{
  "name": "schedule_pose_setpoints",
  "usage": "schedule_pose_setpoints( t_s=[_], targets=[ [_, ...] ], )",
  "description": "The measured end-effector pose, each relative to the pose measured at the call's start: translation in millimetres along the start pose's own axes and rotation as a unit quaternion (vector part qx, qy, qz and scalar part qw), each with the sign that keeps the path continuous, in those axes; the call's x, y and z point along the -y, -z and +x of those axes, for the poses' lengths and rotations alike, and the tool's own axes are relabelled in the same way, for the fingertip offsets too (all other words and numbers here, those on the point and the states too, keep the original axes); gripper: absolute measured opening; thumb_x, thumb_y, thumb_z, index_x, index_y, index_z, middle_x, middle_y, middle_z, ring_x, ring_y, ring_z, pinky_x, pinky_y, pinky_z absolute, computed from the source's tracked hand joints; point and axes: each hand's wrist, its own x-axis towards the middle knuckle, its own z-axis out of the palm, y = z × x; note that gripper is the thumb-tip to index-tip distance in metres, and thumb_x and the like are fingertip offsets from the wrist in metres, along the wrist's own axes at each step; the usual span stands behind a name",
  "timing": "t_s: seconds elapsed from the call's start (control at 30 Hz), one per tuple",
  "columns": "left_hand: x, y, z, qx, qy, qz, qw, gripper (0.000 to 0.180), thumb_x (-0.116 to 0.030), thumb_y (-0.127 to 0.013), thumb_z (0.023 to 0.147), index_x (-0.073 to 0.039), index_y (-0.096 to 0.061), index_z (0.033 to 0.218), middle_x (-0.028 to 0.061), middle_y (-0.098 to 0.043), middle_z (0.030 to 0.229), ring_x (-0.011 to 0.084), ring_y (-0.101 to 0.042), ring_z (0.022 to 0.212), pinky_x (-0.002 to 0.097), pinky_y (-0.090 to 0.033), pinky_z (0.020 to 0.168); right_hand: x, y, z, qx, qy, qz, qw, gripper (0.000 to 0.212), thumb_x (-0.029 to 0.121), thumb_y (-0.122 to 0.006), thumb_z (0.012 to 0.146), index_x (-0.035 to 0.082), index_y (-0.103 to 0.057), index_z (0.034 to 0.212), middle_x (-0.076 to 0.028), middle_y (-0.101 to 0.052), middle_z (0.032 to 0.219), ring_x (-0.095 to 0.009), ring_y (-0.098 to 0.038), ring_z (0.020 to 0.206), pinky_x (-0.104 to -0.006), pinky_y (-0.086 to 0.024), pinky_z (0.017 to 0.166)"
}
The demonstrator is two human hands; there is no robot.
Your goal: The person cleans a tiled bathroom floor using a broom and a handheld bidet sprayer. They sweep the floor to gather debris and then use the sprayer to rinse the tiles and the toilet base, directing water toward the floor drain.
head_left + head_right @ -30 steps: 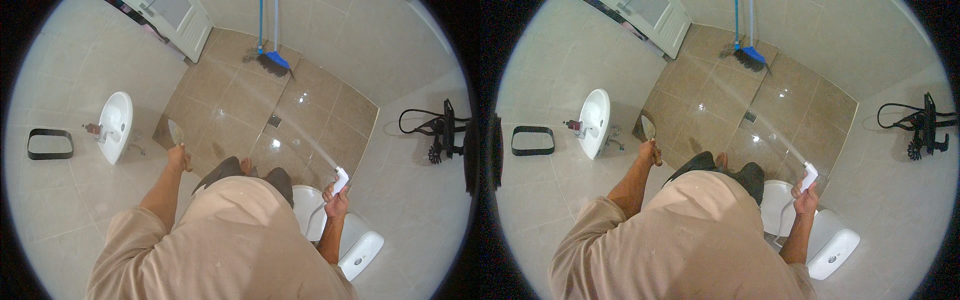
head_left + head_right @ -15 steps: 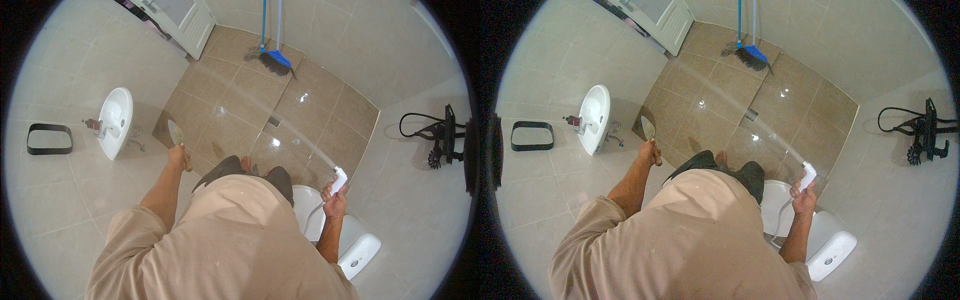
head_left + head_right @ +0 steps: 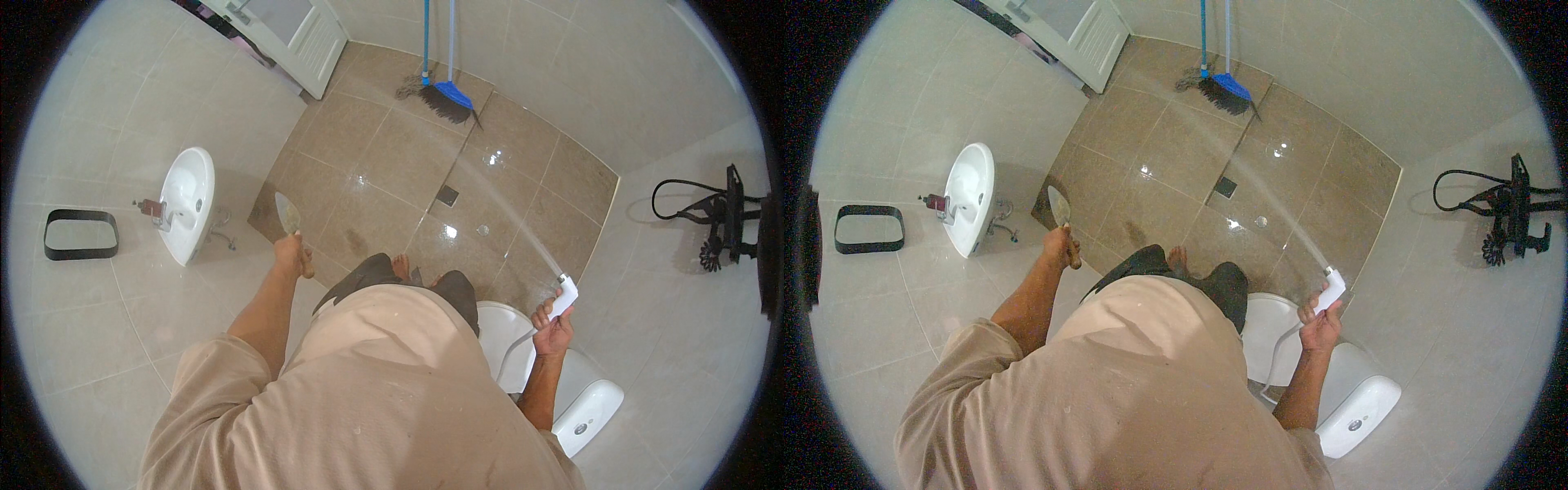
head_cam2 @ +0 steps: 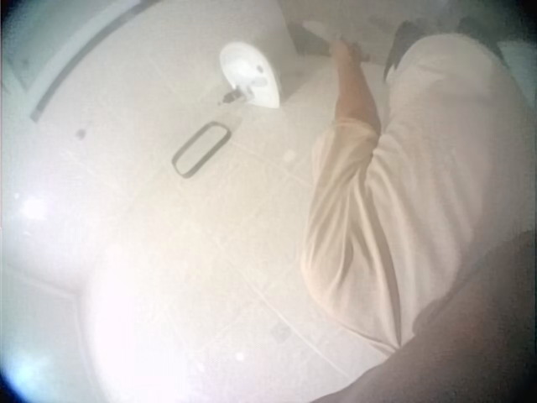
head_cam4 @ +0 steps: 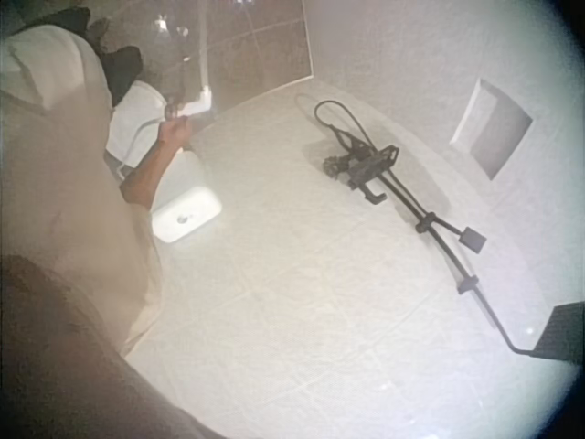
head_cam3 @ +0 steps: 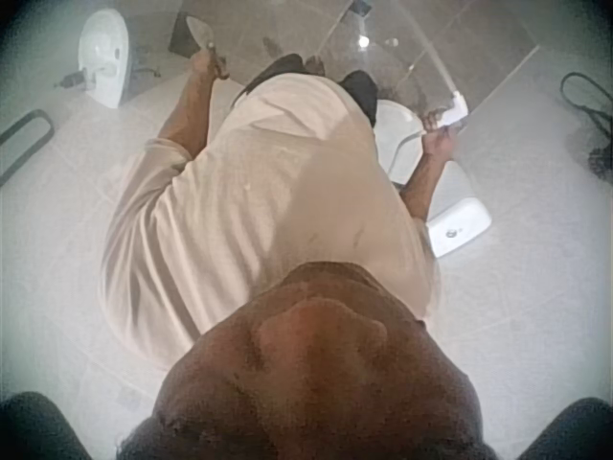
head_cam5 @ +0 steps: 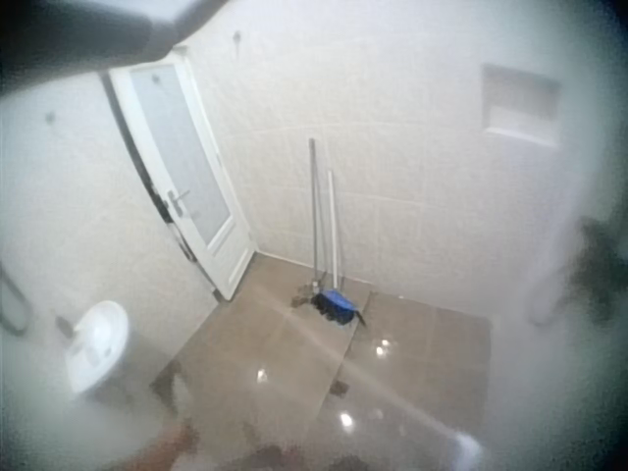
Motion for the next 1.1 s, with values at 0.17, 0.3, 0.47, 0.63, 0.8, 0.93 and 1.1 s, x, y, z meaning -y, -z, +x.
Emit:
schedule_pose_setpoints(
  t_s=[0.17, 0.3, 0.47, 0.63, 0.8, 0.93, 1.1],
  targets=[
    [-10.3, -14.4, -8.7, 0.003, 0.009, 0.002, 1.0, 0.028, -0.026, -0.065, 0.096, -0.003, -0.052, 0.103, 0.0138, -0.057, 0.083, 0.0307, -0.059, 0.064, 0.0474, -0.051, 0.055, 1.1, 5.0, 2.6, -0.017, -0.013, 0.014, 1.0, 0.05, 0.044, -0.043, 0.106, 0.008, -0.048, 0.141, -0.009, -0.058, 0.092, -0.015, -0.047, 0.067, -0.0291, -0.039, 0.058],
    [-9.5, -12.1, -8.4, -0.007, -0.008, -0.022, 1.0, 0.025, -0.025, -0.065, 0.096, -0.003, -0.053, 0.1, 0.0127, -0.056, 0.082, 0.0304, -0.059, 0.063, 0.0466, -0.051, 0.054, -2.9, 8.4, 5.3, -0.008, -0.02, 0.003, 1.0, 0.053, 0.047, -0.045, 0.104, 0.009, -0.048, 0.141, -0.007, -0.058, 0.092, -0.016, -0.046, 0.067, -0.0298, -0.035, 0.058],
    [-9.2, -12.8, -16.4, -0.006, 0.0, -0.012, 1.0, 0.025, -0.025, -0.064, 0.097, -0.003, -0.052, 0.101, 0.0129, -0.056, 0.084, 0.0297, -0.059, 0.063, 0.0462, -0.05, 0.053, -1.7, 9.2, 5.5, -0.008, -0.022, -0.009, 1.0, 0.053, 0.048, -0.045, 0.104, 0.009, -0.049, 0.141, -0.006, -0.059, 0.091, -0.016, -0.045, 0.067, -0.0299, -0.035, 0.058],
    [-19.0, -20.3, -47.0, -0.01, 0.019, 0.015, 1.0, 0.036, -0.017, -0.059, 0.1, 0.009, -0.053, 0.124, 0.0205, -0.06, 0.103, 0.0287, -0.062, 0.081, 0.0458, -0.049, 0.065, 2.2, 12.4, 4.5, -0.031, -0.045, -0.023, 0.998, 0.052, 0.048, -0.043, 0.105, 0.009, -0.049, 0.14, -0.007, -0.059, 0.091, -0.016, -0.045, 0.067, -0.0297, -0.035, 0.059],
    [-5.9, -9.5, -37.0, -0.014, 0.006, -0.005, 1.0, 0.023, -0.023, -0.061, 0.097, -0.003, -0.053, 0.104, 0.0126, -0.055, 0.086, 0.0288, -0.059, 0.064, 0.0457, -0.049, 0.053, -0.6, 17.8, 8.1, -0.004, -0.065, -0.022, 0.998, 0.052, 0.047, -0.043, 0.105, 0.008, -0.049, 0.138, -0.007, -0.058, 0.09, -0.016, -0.046, 0.066, -0.0293, -0.036, 0.059],
    [-2.5, -15.7, -44.9, -0.008, 0.007, -0.024, 1.0, 0.023, -0.022, -0.062, 0.097, -0.003, -0.053, 0.105, 0.0125, -0.054, 0.088, 0.0288, -0.058, 0.064, 0.0456, -0.049, 0.054, 2.3, 21.5, 8.9, -0.033, -0.082, -0.025, 0.996, 0.051, 0.046, -0.043, 0.106, 0.007, -0.049, 0.137, -0.008, -0.058, 0.09, -0.017, -0.047, 0.065, -0.0302, -0.037, 0.059],
    [11.5, -17.2, -49.5, -0.009, 0.0, -0.031, 0.999, 0.024, -0.023, -0.063, 0.097, -0.003, -0.053, 0.105, 0.0123, -0.054, 0.088, 0.0285, -0.057, 0.065, 0.0457, -0.048, 0.054, 4.3, 28.0, 10.6, -0.019, -0.108, -0.029, 0.994, 0.051, 0.046, -0.044, 0.105, 0.007, -0.049, 0.138, -0.008, -0.06, 0.091, -0.018, -0.048, 0.066, -0.0313, -0.037, 0.061]
  ],
)
